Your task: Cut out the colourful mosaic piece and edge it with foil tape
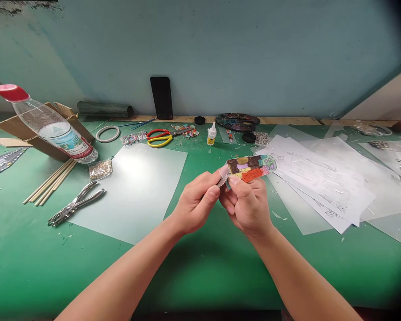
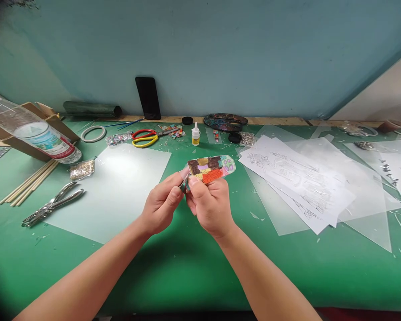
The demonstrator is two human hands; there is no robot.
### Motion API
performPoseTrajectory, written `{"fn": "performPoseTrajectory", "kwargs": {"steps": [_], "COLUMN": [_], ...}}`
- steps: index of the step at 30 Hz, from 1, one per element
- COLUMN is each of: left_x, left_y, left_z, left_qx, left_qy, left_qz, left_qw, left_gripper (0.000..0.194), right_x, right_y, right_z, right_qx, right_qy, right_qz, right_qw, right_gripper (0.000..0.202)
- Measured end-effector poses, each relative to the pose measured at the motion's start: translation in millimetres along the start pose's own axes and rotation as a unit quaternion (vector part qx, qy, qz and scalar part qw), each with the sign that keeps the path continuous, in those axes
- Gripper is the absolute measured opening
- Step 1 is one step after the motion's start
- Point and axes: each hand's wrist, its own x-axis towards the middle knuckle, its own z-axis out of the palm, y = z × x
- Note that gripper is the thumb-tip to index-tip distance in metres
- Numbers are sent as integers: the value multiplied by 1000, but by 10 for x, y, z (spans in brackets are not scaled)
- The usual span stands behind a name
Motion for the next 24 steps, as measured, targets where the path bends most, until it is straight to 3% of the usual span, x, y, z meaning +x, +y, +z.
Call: {"fn": "performPoseTrajectory", "kwargs": {"steps": [5,24], "left_x": [-10,0], "left_y": [-11,7], "left_z": [13,12], "left_qx": [3,0], "left_qy": [12,1], "left_qz": [4,-39], "left_qw": [1000,999], "left_gripper": [48,50], "right_x": [-30,-30], "right_y": [29,24], "right_z": [-14,-2], "right_qx": [-23,-21], "right_qy": [2,-4], "right_qz": [-26,-9], "right_qw": [999,1000], "right_gripper": [44,46]}}
